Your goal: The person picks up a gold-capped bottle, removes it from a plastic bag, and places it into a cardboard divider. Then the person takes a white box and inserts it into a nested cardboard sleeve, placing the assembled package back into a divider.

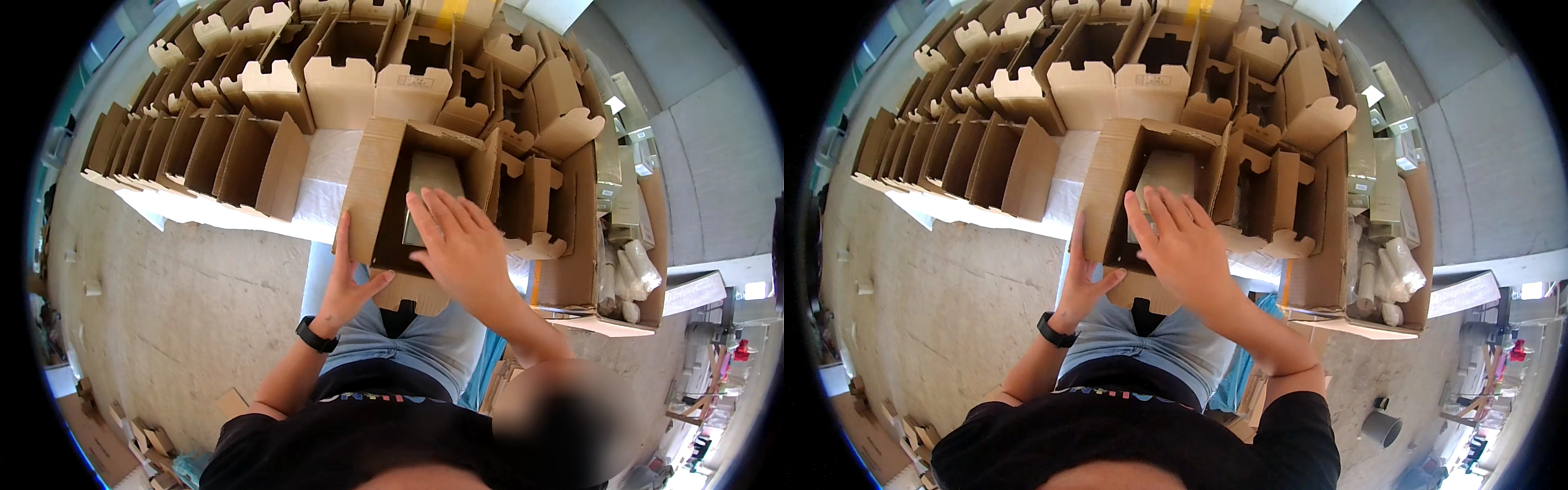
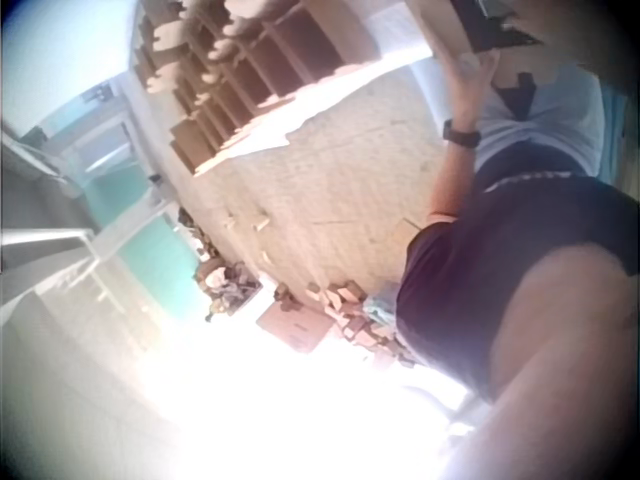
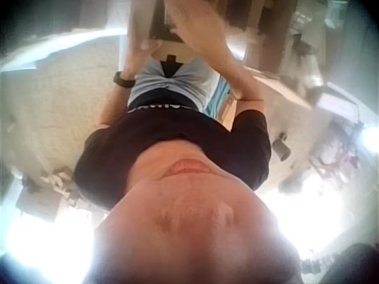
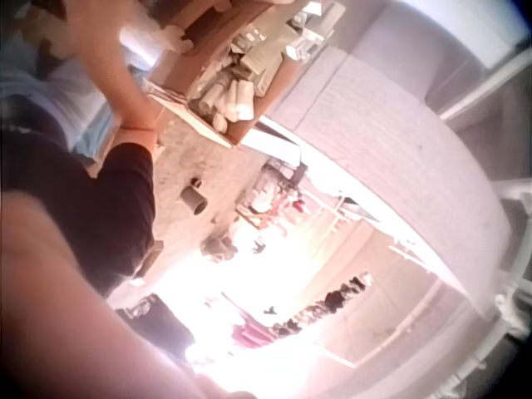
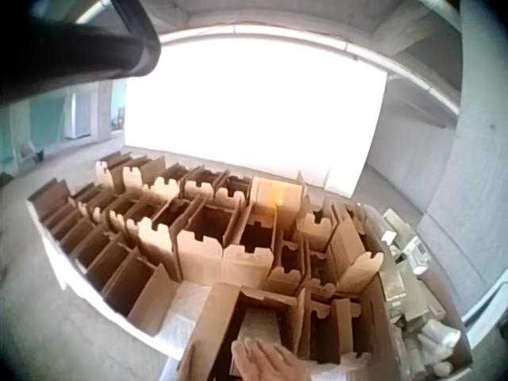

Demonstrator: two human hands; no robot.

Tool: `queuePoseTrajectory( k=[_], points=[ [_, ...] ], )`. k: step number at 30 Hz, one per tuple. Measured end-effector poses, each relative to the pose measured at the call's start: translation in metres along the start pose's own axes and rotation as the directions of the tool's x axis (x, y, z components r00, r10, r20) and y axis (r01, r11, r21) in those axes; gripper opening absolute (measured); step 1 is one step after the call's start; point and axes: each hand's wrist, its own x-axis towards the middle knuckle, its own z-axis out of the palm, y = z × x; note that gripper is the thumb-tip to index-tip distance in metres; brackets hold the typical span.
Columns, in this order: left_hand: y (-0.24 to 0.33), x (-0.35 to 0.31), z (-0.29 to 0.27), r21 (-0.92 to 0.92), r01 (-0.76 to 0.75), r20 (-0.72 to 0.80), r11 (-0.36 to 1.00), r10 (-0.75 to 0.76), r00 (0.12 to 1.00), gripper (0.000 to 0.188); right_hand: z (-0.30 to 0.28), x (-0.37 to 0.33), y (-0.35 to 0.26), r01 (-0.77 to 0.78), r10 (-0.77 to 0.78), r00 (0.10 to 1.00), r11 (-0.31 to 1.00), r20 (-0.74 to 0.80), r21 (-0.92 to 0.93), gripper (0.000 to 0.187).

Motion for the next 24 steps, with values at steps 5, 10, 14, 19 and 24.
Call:
queuePoseTrajectory(
  k=[5, 10, 14, 19, 24],
  points=[
    [-0.002, 0.000, 0.001, -0.016, -0.002, 0.005, 1.000, 0.002, 1.000, 0.105, 0.000, -0.013, -0.008, -0.067, 0.058, 0.991, 0.995, 0.117, 0.071, 0.067],
    [-0.002, 0.000, 0.002, -0.008, 0.009, -0.006, 1.000, -0.009, 1.000, 0.105, 0.000, -0.012, -0.002, -0.100, 0.100, 0.983, 0.995, 0.156, -0.004, 0.064],
    [0.002, 0.001, 0.003, -0.014, 0.030, 0.002, 0.999, -0.030, 1.000, 0.105, 0.009, 0.003, 0.010, -0.152, 0.161, 0.981, 0.984, 0.107, -0.093, 0.070],
    [0.001, 0.000, 0.003, -0.005, 0.026, -0.006, 1.000, -0.026, 1.000, 0.105, 0.030, 0.030, 0.038, -0.257, 0.265, 0.964, 0.926, -0.008, -0.276, 0.071],
    [0.004, 0.001, 0.003, -0.002, 0.026, -0.003, 1.000, -0.026, 1.000, 0.104, 0.028, 0.045, 0.041, -0.255, 0.301, 0.946, 0.921, 0.122, -0.294, 0.070]
  ],
)
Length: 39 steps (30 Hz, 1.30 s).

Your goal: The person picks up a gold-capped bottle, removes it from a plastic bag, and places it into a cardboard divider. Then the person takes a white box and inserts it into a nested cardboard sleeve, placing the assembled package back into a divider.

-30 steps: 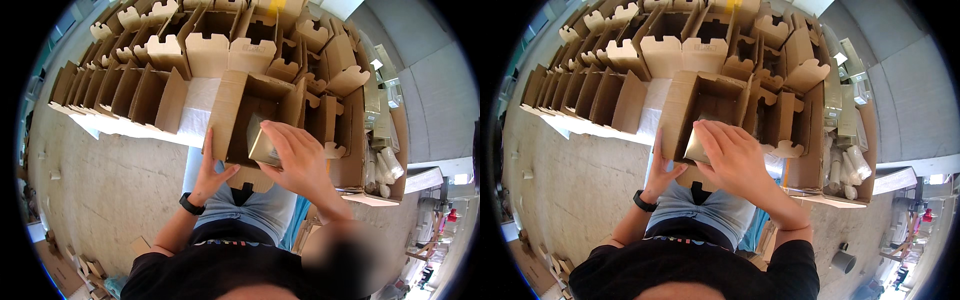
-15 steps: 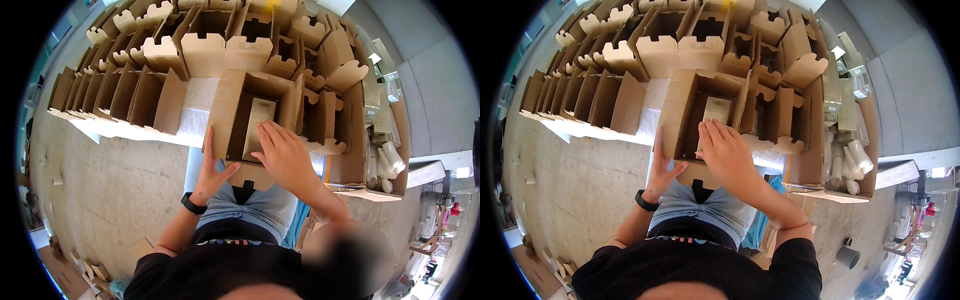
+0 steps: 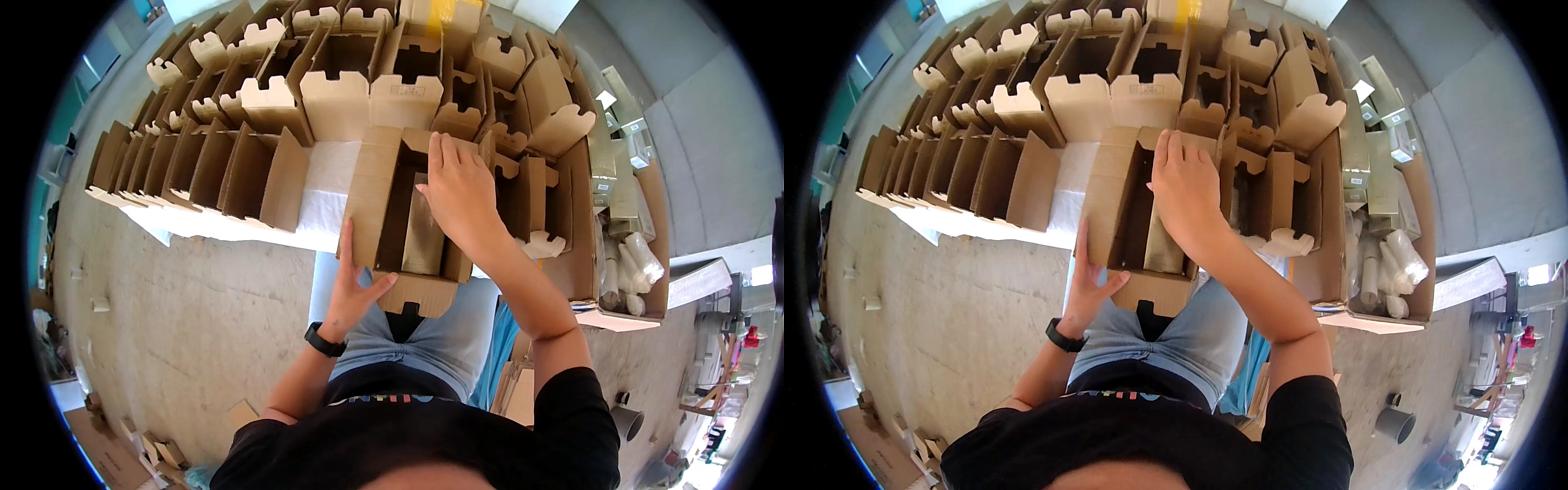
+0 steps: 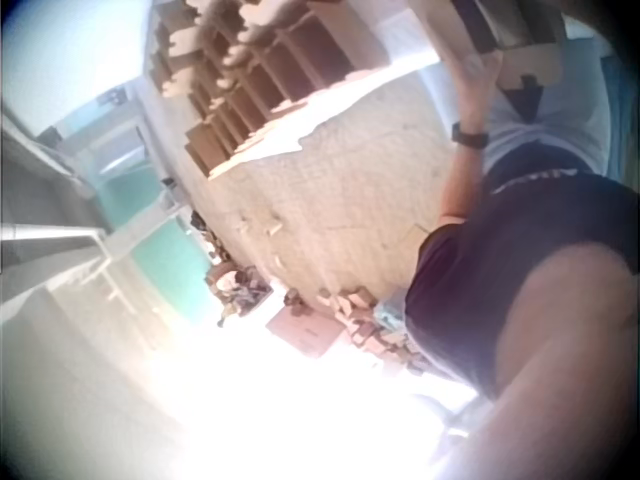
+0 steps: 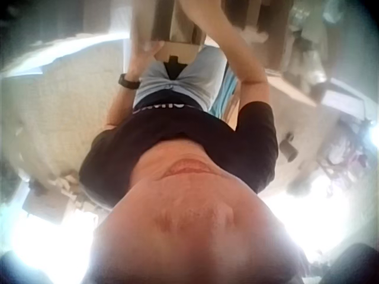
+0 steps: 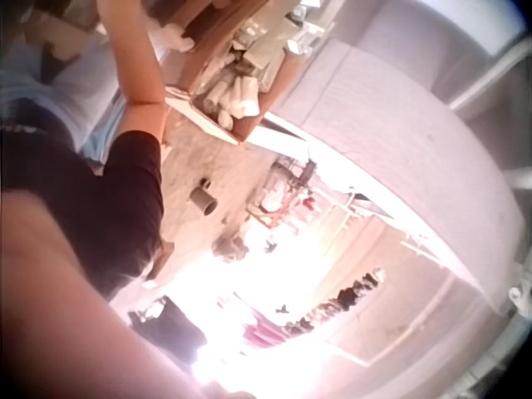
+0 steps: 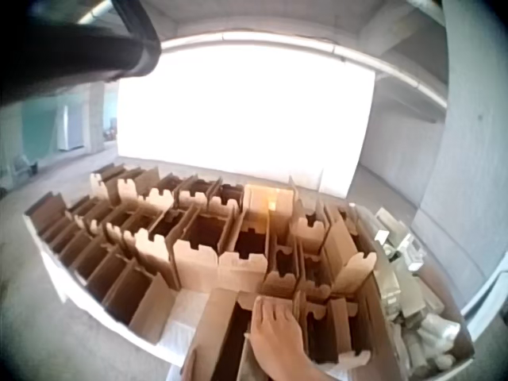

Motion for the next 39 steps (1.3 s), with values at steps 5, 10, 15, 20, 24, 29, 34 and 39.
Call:
queuePoseTrajectory(
  k=[5, 10, 15, 20, 24, 29, 34, 39],
  points=[
    [-0.003, -0.002, -0.001, 0.007, -0.005, 0.005, 1.000, 0.005, 1.000, 0.104, 0.006, 0.003, 0.005, 0.014, -0.011, 0.994, 0.999, 0.109, -0.034, 0.068],
    [0.000, 0.000, 0.000, 0.003, -0.010, 0.009, 1.000, 0.010, 1.000, 0.105, 0.029, -0.006, 0.011, 0.049, -0.031, 0.990, 0.990, 0.135, -0.133, 0.069],
    [-0.001, -0.003, 0.000, 0.073, -0.048, 0.004, 0.996, 0.048, 0.999, 0.107, 0.029, -0.006, 0.011, 0.038, -0.014, 0.984, 0.990, 0.180, -0.136, 0.069],
    [-0.004, -0.016, 0.005, 0.158, -0.152, -0.007, 0.976, 0.155, 0.988, 0.109, 0.030, -0.008, 0.013, 0.049, -0.021, 0.983, 0.987, 0.182, -0.150, 0.068],
    [-0.019, -0.028, 0.000, 0.116, -0.300, 0.030, 0.947, 0.298, 0.954, 0.105, 0.028, -0.008, 0.012, 0.056, -0.032, 0.986, 0.988, 0.164, -0.143, 0.069],
    [-0.018, -0.029, -0.013, 0.171, -0.336, 0.209, 0.926, 0.299, 0.931, 0.103, 0.029, -0.008, 0.013, 0.055, -0.034, 0.990, 0.987, 0.139, -0.151, 0.070],
    [-0.016, -0.022, -0.014, 0.251, -0.371, 0.279, 0.894, 0.301, 0.912, 0.102, 0.029, -0.007, 0.012, 0.052, -0.034, 0.991, 0.989, 0.132, -0.138, 0.068],
    [-0.004, -0.016, -0.011, 0.447, -0.411, 0.352, 0.794, 0.267, 0.897, 0.087, 0.029, -0.008, 0.013, 0.057, -0.048, 0.995, 0.993, 0.089, -0.107, 0.061]
  ],
)
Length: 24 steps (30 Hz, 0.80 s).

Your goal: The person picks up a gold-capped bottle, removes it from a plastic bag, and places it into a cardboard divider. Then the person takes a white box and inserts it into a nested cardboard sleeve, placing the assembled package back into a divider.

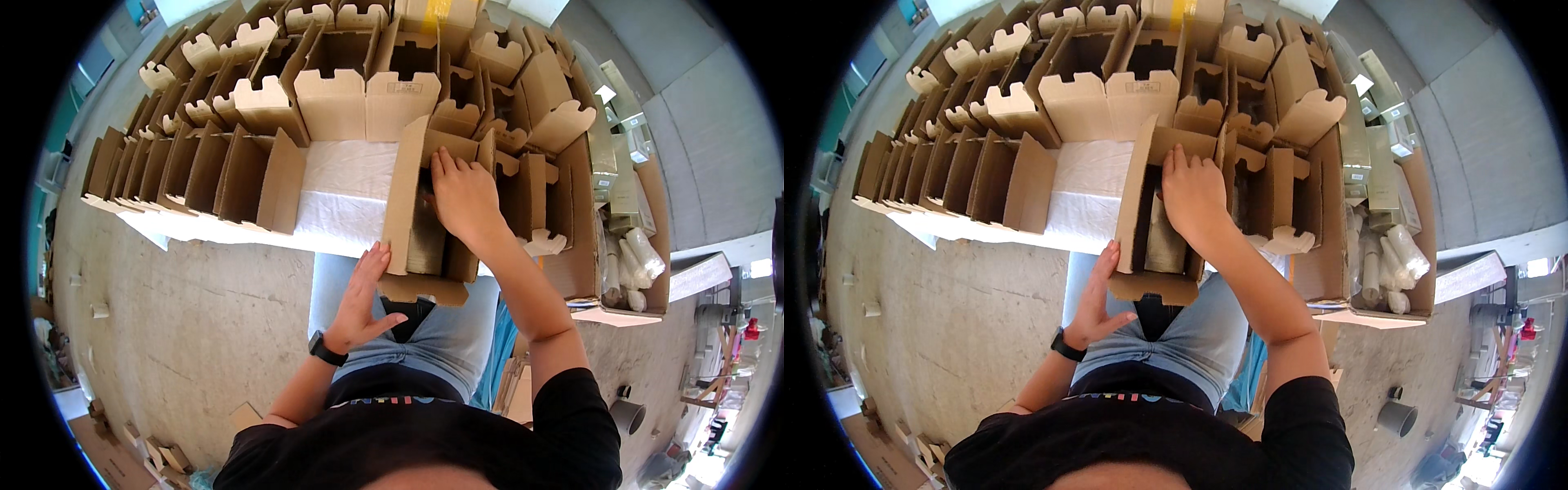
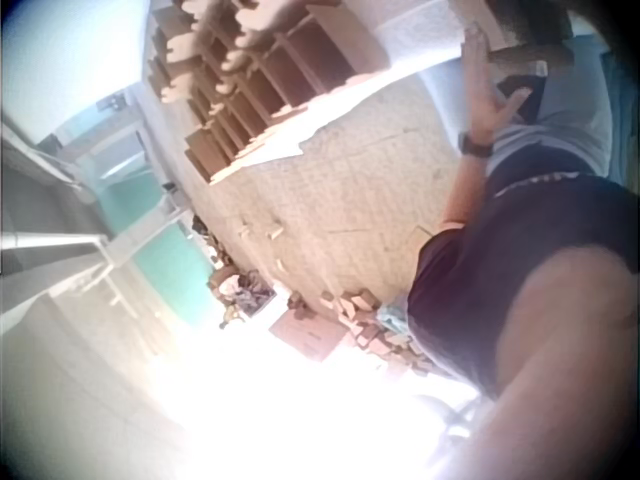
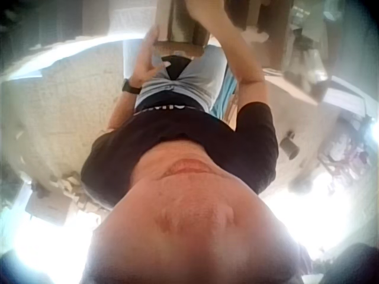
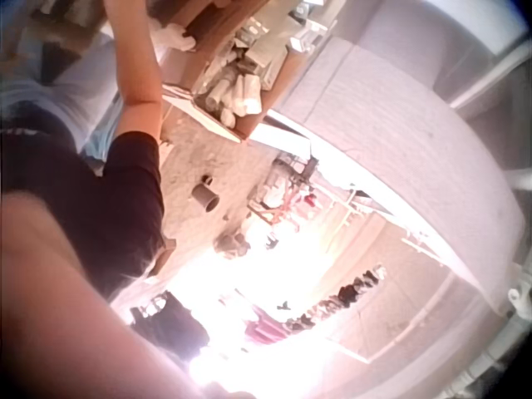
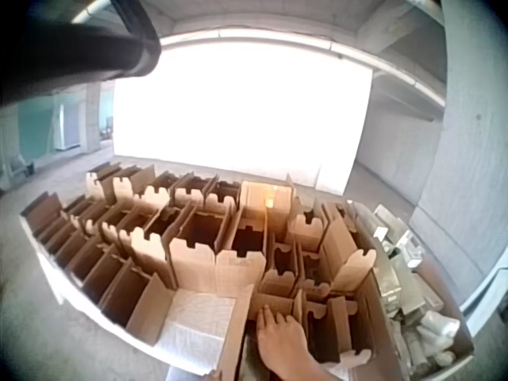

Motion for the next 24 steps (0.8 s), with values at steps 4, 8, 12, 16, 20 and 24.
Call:
queuePoseTrajectory(
  k=[4, 8, 12, 16, 20, 24],
  points=[
    [0.004, 0.005, 0.002, 0.072, 0.009, -0.075, 0.997, -0.003, 0.997, 0.068, 0.006, 0.002, 0.001, 0.009, -0.009, 1.000, 0.998, 0.007, -0.058, 0.050],
    [0.001, 0.009, 0.000, 0.083, 0.022, -0.101, 0.996, -0.014, 0.995, 0.054, 0.004, 0.002, 0.001, -0.007, 0.007, 1.000, 1.000, 0.013, -0.012, 0.047],
    [-0.002, 0.011, 0.003, 0.097, 0.041, -0.140, 0.994, -0.028, 0.990, 0.046, 0.007, -0.001, 0.008, -0.046, 0.045, 0.999, 0.998, 0.030, 0.038, 0.047],
    [-0.004, 0.009, 0.006, 0.122, 0.059, -0.198, 0.991, -0.034, 0.980, 0.039, -0.015, -0.011, 0.015, -0.054, 0.072, 0.995, 0.970, -0.065, 0.239, 0.045],
    [0.001, 0.016, 0.015, 0.070, 0.181, -0.286, 0.981, -0.154, 0.946, 0.032, -0.035, -0.028, 0.019, -0.003, 0.177, 0.912, 0.905, -0.369, 0.425, 0.044],
    [0.002, 0.019, 0.025, 0.003, 0.222, -0.353, 0.975, -0.207, 0.912, 0.033, -0.047, -0.055, 0.017, -0.098, 0.453, 0.839, 0.672, -0.303, 0.734, 0.039]
  ],
)
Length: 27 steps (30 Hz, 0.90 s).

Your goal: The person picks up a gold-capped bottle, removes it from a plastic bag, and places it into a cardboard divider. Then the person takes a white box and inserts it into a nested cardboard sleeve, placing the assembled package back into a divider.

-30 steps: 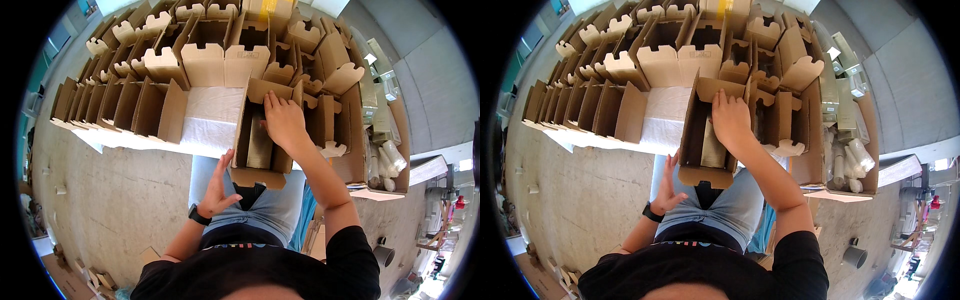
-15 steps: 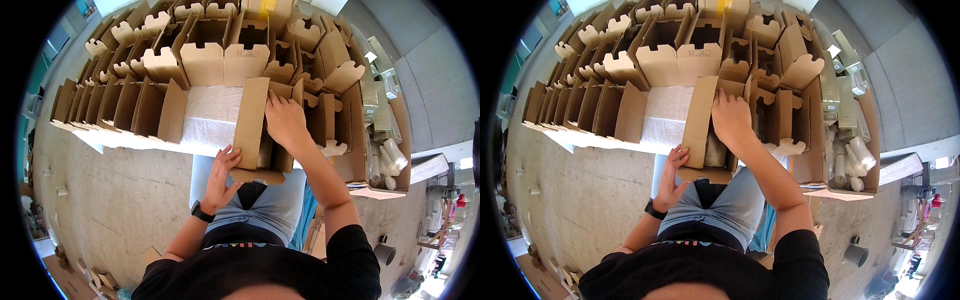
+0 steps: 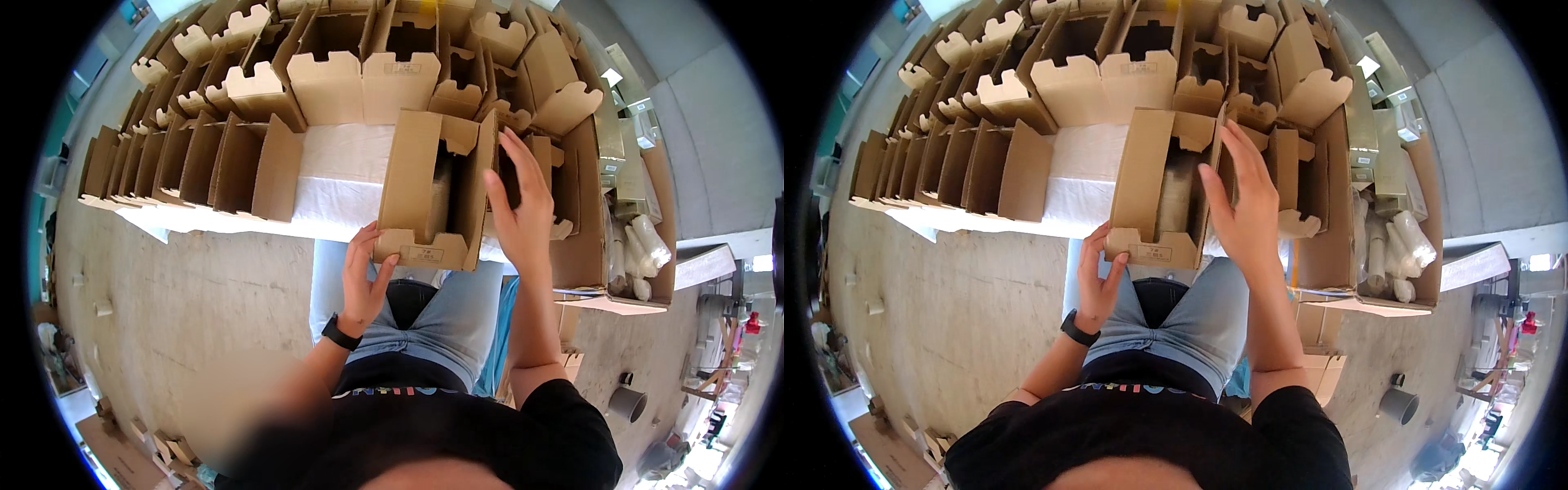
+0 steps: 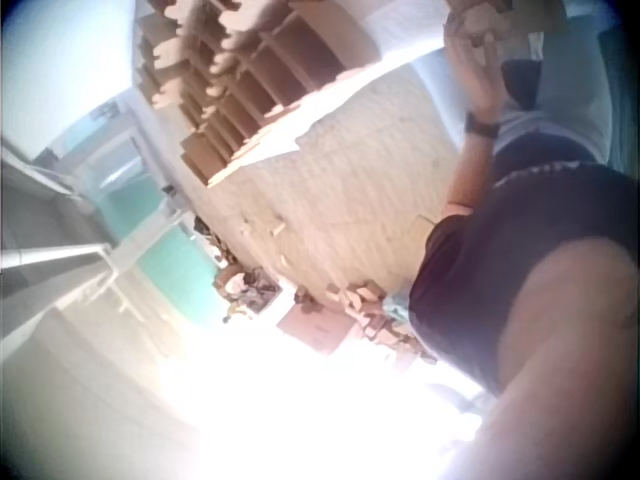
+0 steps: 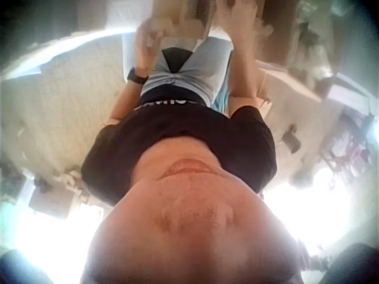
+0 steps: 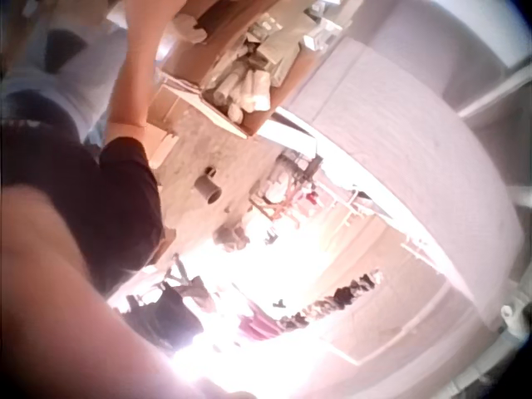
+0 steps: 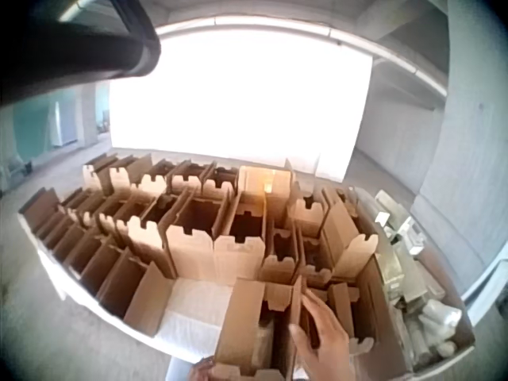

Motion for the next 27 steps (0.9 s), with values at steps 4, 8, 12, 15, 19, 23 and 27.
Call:
queuePoseTrajectory(
  k=[4, 8, 12, 15, 19, 23, 27],
  points=[
    [-0.015, -0.005, 0.008, -0.040, -0.035, -0.058, 0.999, 0.032, 0.998, 0.047, 0.008, -0.045, 0.014, -0.168, 0.221, 0.970, 0.906, -0.097, 0.389, 0.037],
    [-0.011, -0.006, 0.010, -0.336, 0.099, -0.079, 0.937, -0.133, 0.988, 0.063, 0.025, -0.092, 0.009, -0.263, 0.309, 0.951, 0.816, -0.004, 0.515, 0.038],
    [-0.020, -0.005, 0.016, -0.463, 0.223, -0.001, 0.858, -0.252, 0.968, 0.066, 0.035, -0.111, 0.005, -0.285, 0.271, 0.958, 0.869, 0.093, 0.405, 0.042],
    [-0.022, -0.013, 0.016, -0.441, 0.362, 0.006, 0.821, -0.401, 0.916, 0.067, 0.043, -0.115, 0.006, -0.338, 0.299, 0.941, 0.854, 0.159, 0.396, 0.052],
    [-0.020, -0.023, 0.015, -0.565, 0.575, 0.170, 0.592, -0.598, 0.783, 0.073, 0.057, -0.111, 0.001, -0.460, 0.382, 0.887, 0.705, 0.258, 0.540, 0.075],
    [-0.030, -0.029, 0.019, -0.582, 0.558, 0.254, 0.592, -0.519, 0.816, 0.074, 0.063, -0.107, -0.006, -0.524, 0.439, 0.849, 0.633, 0.293, 0.570, 0.077],
    [-0.023, -0.027, 0.017, -0.655, 0.498, 0.180, 0.569, -0.522, 0.834, 0.068, 0.066, -0.102, -0.022, -0.511, 0.410, 0.859, 0.645, 0.307, 0.568, 0.076]
  ],
)
